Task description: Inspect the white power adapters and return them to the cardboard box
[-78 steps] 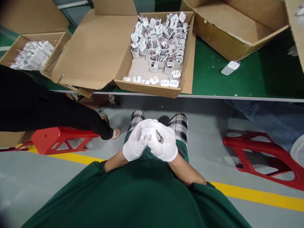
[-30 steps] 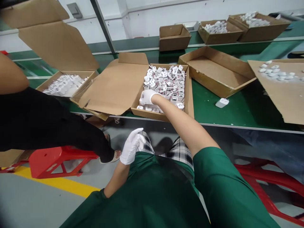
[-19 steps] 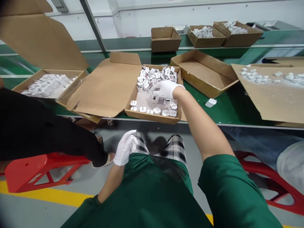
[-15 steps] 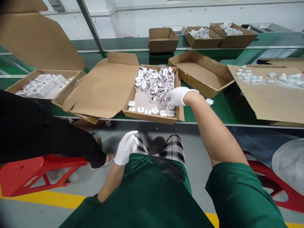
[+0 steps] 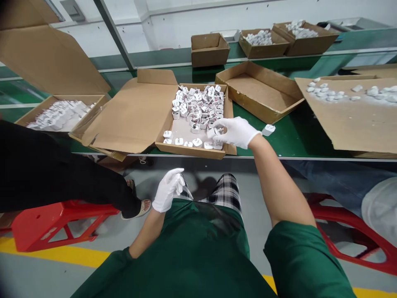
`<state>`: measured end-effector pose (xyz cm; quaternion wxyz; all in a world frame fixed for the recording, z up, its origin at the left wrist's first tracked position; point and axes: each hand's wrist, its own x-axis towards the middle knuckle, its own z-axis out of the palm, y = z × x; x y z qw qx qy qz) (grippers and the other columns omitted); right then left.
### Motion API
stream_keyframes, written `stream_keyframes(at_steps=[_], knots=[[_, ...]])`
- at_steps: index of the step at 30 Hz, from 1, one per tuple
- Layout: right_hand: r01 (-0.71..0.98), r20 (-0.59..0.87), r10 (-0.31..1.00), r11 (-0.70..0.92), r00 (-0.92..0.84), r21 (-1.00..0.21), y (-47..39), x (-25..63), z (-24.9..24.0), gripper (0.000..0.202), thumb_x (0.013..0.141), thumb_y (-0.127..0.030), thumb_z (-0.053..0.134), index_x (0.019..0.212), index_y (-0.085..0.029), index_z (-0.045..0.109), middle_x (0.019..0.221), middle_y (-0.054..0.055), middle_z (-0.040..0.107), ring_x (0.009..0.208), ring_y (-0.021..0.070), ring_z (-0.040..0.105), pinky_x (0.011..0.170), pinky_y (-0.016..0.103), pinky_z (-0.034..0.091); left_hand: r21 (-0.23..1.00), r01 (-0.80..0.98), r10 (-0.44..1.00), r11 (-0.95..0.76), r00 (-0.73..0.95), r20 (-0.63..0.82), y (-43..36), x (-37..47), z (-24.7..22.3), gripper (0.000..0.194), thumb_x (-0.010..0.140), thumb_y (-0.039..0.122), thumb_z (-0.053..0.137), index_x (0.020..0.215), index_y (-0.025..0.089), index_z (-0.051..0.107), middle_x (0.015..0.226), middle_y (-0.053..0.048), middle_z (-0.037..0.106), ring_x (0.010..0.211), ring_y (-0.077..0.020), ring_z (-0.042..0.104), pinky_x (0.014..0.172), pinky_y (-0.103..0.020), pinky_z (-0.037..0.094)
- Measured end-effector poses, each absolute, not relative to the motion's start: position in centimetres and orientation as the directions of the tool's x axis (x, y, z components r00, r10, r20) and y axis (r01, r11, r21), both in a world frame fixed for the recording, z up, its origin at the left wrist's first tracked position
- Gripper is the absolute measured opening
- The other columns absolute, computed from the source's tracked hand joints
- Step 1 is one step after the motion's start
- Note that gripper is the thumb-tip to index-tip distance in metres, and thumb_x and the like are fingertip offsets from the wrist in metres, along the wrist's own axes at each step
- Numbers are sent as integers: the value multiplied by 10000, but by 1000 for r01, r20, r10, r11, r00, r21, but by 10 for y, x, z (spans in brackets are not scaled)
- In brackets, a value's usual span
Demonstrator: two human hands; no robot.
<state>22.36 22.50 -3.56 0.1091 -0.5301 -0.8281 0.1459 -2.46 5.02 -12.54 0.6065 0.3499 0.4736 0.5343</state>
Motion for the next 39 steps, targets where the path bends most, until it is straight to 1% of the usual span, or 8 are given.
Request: stream_keyframes(at_steps=[4, 10, 14, 20, 25, 32, 36, 39], knots=[[334, 166, 880, 334, -444, -881, 175, 214, -54, 524, 639, -499, 840, 1084, -260, 701, 1093, 56, 741, 995, 263, 690, 894, 395, 543, 932, -323, 984, 163, -14, -177, 59, -6, -113, 540, 751, 439, 788, 1179, 172, 597, 807, -3, 676, 563, -72, 587, 512, -197, 498], [-169, 189, 912, 135, -363, -976, 122, 183, -112, 599, 539, -483, 921, 1038, -236, 702, 1046, 78, 747, 954, 258, 711, 849, 410, 580, 952, -307, 996, 9, -78, -34, 61, 27, -103, 631, 631, 262, 887, 1196, 208, 611, 1129, -94, 716, 933, -193, 700, 773, -307, 605], [-135, 265, 931, 238, -250, -962, 104, 177, -129, 565, 617, -537, 868, 1071, -247, 697, 1097, 94, 722, 1004, 263, 692, 870, 427, 585, 969, -243, 984, -40, -179, -4, 51, 33, -111, 600, 629, 321, 898, 1167, 210, 656, 1208, -103, 703, 1060, -251, 691, 864, -368, 606], [124, 458, 860, 491, -223, -862, 84, 184, -124, 479, 733, -382, 825, 1188, -322, 689, 1176, 80, 659, 1091, 261, 642, 907, 437, 568, 940, -333, 987, -70, -158, 18, 48, 30, -119, 396, 756, 435, 809, 1068, 208, 721, 1165, -83, 729, 1068, -226, 692, 924, -343, 579], [127, 512, 841, 535, -177, -835, 72, 187, -126, 366, 838, -347, 724, 1200, -337, 674, 1160, 73, 680, 1051, 251, 671, 908, 459, 577, 914, -405, 993, 15, -104, -62, 48, 28, -123, 459, 771, 534, 762, 1104, 224, 698, 1162, -78, 716, 838, -184, 701, 668, -292, 590], [371, 601, 795, 583, -82, -722, 59, 176, -125, 160, 878, -292, 676, 1016, -348, 735, 901, 36, 717, 814, 212, 690, 719, 397, 592, 887, -462, 998, 12, -56, -43, 43, 31, -127, 399, 848, 535, 685, 1103, 227, 669, 1044, -52, 694, 636, -119, 626, 587, -289, 534], [344, 632, 772, 613, -68, -711, 58, 170, -124, 88, 875, -263, 674, 939, -312, 711, 848, 16, 723, 786, 199, 679, 719, 383, 575, 883, -465, 996, 73, -12, -88, 40, 35, -124, 436, 847, 640, 619, 1070, 266, 613, 720, 3, 610, 448, -113, 489, 435, -296, 366], [326, 511, 857, 502, -64, -801, 58, 167, -123, 120, 903, -370, 634, 842, -273, 668, 819, 22, 707, 744, 184, 666, 690, 357, 560, 876, -461, 987, 142, -2, -161, 39, 36, -122, 432, 834, 675, 598, 976, 268, 587, 692, 15, 561, 395, -77, 353, 419, -287, 244]])
